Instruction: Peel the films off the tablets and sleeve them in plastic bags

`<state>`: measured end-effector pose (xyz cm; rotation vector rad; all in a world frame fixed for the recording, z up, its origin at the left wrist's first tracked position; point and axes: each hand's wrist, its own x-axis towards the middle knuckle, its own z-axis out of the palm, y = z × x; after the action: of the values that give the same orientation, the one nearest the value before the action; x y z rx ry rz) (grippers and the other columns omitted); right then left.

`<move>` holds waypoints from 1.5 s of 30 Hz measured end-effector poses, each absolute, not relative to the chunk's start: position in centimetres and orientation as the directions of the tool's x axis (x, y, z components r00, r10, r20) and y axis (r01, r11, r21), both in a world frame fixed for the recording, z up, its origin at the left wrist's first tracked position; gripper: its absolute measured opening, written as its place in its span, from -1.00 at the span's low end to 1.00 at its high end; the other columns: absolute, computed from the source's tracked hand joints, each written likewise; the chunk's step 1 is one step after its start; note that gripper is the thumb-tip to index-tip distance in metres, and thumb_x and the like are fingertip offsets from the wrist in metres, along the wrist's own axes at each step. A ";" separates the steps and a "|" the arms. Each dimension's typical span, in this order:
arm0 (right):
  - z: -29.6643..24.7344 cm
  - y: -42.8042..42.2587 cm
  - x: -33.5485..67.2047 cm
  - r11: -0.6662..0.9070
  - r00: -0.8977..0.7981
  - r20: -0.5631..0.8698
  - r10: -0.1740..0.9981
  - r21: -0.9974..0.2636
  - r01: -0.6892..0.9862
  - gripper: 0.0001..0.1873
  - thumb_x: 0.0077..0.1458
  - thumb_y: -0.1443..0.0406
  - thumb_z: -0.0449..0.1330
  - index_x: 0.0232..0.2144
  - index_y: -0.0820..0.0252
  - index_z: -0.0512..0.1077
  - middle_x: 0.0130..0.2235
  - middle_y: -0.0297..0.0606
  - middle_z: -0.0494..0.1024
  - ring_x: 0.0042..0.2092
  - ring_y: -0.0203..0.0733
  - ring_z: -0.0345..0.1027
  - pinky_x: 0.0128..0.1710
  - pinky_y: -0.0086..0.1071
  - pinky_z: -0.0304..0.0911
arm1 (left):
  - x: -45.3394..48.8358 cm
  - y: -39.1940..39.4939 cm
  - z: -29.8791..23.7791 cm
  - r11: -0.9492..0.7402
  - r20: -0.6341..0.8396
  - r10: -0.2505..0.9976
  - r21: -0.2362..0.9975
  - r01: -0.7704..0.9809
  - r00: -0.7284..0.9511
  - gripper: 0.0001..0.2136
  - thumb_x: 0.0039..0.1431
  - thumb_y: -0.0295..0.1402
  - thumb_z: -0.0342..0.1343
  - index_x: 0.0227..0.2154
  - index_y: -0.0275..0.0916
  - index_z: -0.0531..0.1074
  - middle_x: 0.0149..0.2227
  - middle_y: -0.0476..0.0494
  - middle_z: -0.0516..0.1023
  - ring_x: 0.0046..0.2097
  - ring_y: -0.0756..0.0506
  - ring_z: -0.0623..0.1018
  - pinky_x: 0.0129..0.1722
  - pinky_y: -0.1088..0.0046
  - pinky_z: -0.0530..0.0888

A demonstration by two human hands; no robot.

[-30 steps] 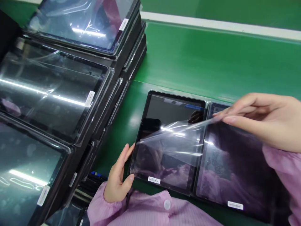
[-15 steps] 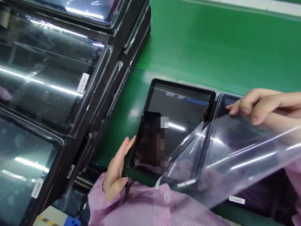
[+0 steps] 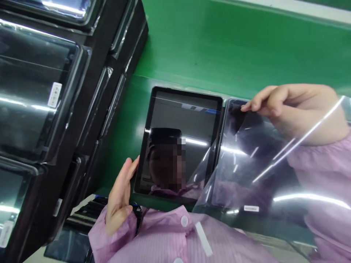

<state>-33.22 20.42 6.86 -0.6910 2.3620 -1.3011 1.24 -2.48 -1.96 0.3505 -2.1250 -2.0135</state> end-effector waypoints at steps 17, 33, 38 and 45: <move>8.9 16.7 -32.5 0.404 -0.532 -0.065 -0.844 -0.731 -0.551 -0.91 0.06 0.38 0.17 -0.42 0.11 0.48 -0.32 -0.22 0.59 -0.23 -0.15 0.47 -0.09 -0.17 0.38 | 0.7 -2.6 -2.1 0.334 0.149 -0.269 0.941 0.053 -0.951 -0.34 0.34 -0.04 -0.02 0.41 -0.19 0.05 0.44 -0.27 0.08 0.44 -0.34 0.09 0.43 0.00 0.00; 7.8 16.3 -31.8 0.522 -0.611 -0.391 -0.689 -0.851 -0.045 -0.58 0.14 0.31 0.35 0.05 0.24 0.51 -0.21 -0.16 0.66 -0.27 -0.16 0.54 -0.16 -0.22 0.48 | -1.4 0.5 0.4 0.696 0.299 -0.615 0.640 -0.325 -0.729 -0.97 0.23 -0.39 0.21 -0.30 -0.21 0.48 -0.13 -0.16 0.59 0.00 -0.14 0.53 0.03 0.28 0.43; 8.7 16.0 -29.9 0.588 -0.728 -0.184 -0.661 -0.729 -0.350 -0.89 0.19 0.28 0.27 -0.32 0.15 0.61 -0.40 -0.27 0.64 -0.40 -0.18 0.52 -0.28 -0.22 0.50 | -1.2 1.0 1.3 0.692 0.231 -0.670 0.540 -0.480 -0.706 -0.83 0.22 -0.26 0.22 -0.21 -0.23 0.45 -0.27 -0.12 0.52 -0.25 -0.11 0.45 -0.24 0.35 0.40; 13.7 17.7 -27.5 0.405 -0.681 0.132 -0.720 -0.717 -0.567 -0.84 0.23 0.15 0.26 -0.28 0.04 0.61 -0.36 -0.35 0.62 -0.47 -0.32 0.46 -0.46 -0.31 0.43 | -1.3 0.6 1.0 0.681 0.214 -0.662 0.573 -0.456 -0.719 -0.77 0.23 -0.22 0.21 -0.12 -0.22 0.48 -0.29 -0.10 0.47 -0.24 -0.12 0.43 -0.23 0.34 0.38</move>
<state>-27.46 17.69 13.66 -1.1439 2.4608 -1.1370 -1.29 0.57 0.99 0.8714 -2.4875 -0.6916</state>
